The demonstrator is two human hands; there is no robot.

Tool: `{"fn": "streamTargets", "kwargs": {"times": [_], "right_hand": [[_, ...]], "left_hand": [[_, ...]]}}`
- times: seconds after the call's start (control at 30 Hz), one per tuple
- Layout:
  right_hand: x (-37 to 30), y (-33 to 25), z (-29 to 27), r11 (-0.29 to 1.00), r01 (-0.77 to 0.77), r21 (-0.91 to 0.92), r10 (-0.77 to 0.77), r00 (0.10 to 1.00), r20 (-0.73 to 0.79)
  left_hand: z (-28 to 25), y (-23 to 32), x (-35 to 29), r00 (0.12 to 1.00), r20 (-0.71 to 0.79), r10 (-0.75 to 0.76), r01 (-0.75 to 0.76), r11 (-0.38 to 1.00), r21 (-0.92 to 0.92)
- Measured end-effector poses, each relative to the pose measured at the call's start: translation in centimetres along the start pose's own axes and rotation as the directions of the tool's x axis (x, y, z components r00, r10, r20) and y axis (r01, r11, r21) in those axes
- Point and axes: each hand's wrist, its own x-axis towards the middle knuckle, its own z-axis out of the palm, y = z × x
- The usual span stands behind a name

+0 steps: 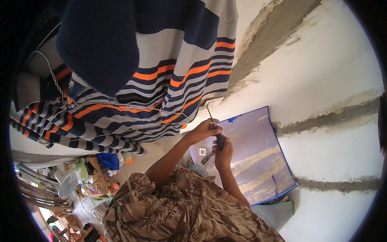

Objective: The person installs a light switch into a wall by inserting the component, securing it with a screwdriver, and placing the plastic cover plate over the assembly.

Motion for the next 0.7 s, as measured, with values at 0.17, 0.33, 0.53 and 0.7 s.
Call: {"fn": "streamTargets", "kwargs": {"times": [0.17, 0.33, 0.53, 0.7], "right_hand": [[0.1, 1.0, 1.4, 0.972, 0.228, -0.053, -0.233, 0.967, -0.108], [0.2, 0.9, 1.0, 0.353, 0.547, -0.759, -0.714, 0.682, 0.159], [-0.4, 1.3, 0.0, 0.975, -0.01, 0.22, 0.005, 1.0, 0.026], [0.1, 1.8, 2.0, 0.385, 0.598, -0.703, -0.788, 0.609, 0.087]], "left_hand": [[-0.9, -0.4, 0.5, 0.999, 0.031, -0.029, 0.03, 0.999, -0.026], [-0.6, -0.5, 0.6, 0.998, 0.05, -0.024, 0.026, 0.999, -0.046], [-0.5, -0.3, 0.0, 0.998, 0.062, -0.007, 0.007, 1.0, -0.01], [-0.5, 0.4, -0.1, 0.997, 0.063, -0.044, 0.051, 0.992, -0.114]]}}
